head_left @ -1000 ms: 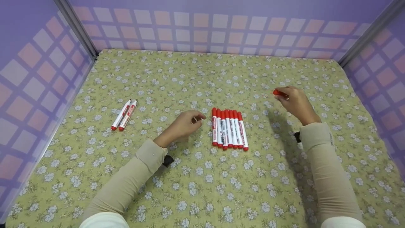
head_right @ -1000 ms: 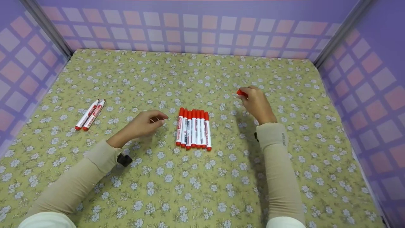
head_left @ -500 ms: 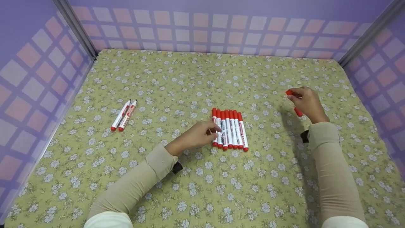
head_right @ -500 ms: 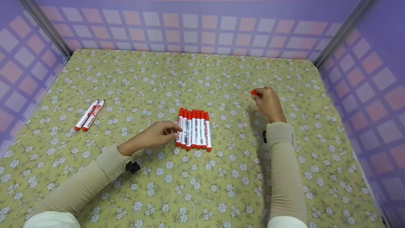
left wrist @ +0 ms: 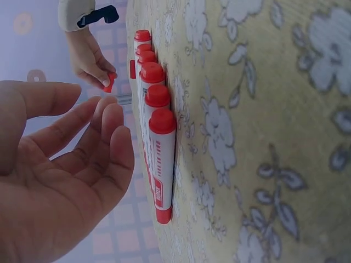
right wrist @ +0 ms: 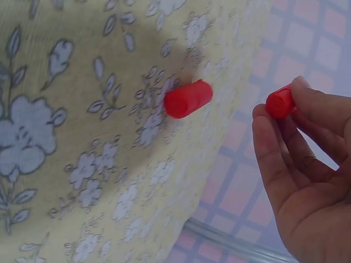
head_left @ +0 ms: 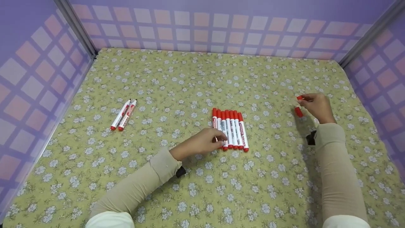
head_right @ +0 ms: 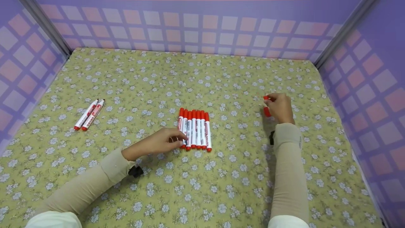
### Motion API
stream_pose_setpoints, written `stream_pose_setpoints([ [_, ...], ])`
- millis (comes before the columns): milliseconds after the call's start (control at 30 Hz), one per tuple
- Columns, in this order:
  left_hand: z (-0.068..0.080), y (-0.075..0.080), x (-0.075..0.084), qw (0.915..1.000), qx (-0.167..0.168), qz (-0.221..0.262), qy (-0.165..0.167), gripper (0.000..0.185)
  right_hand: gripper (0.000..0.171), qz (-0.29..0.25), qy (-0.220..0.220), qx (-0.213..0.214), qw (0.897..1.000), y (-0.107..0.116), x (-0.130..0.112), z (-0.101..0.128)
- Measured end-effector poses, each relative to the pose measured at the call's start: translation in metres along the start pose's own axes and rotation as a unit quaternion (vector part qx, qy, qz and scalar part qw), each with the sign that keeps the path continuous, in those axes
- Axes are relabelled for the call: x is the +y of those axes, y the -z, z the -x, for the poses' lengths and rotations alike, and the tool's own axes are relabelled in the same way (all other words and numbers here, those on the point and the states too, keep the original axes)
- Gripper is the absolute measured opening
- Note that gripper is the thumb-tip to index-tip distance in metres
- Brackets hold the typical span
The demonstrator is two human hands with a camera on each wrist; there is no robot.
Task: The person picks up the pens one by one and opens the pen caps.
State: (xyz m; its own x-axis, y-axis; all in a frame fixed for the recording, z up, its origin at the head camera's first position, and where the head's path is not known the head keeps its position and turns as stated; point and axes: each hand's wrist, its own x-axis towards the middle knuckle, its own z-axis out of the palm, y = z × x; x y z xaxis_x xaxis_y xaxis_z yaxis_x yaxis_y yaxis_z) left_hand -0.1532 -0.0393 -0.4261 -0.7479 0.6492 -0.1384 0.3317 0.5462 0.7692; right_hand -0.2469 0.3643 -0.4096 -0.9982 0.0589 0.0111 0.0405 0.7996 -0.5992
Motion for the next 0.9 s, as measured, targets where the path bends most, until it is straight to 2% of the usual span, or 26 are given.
stream_pose_setpoints([
  [333, 0.000, -0.005, 0.000, 0.9999, -0.009, -0.001, -0.012, 0.025, 0.048, -0.017, -0.079, -0.062, 0.995, 0.000, 0.017, -0.001],
  [633, 0.000, -0.006, 0.000, 0.9996, -0.017, 0.020, 0.008, 0.025, 0.049, 0.005, -0.098, -0.096, 0.991, 0.001, 0.025, -0.004],
  [900, 0.001, -0.007, -0.003, 0.9997, -0.019, 0.013, 0.005, 0.026, 0.048, 0.015, -0.109, -0.110, 0.988, 0.000, 0.027, -0.005],
])
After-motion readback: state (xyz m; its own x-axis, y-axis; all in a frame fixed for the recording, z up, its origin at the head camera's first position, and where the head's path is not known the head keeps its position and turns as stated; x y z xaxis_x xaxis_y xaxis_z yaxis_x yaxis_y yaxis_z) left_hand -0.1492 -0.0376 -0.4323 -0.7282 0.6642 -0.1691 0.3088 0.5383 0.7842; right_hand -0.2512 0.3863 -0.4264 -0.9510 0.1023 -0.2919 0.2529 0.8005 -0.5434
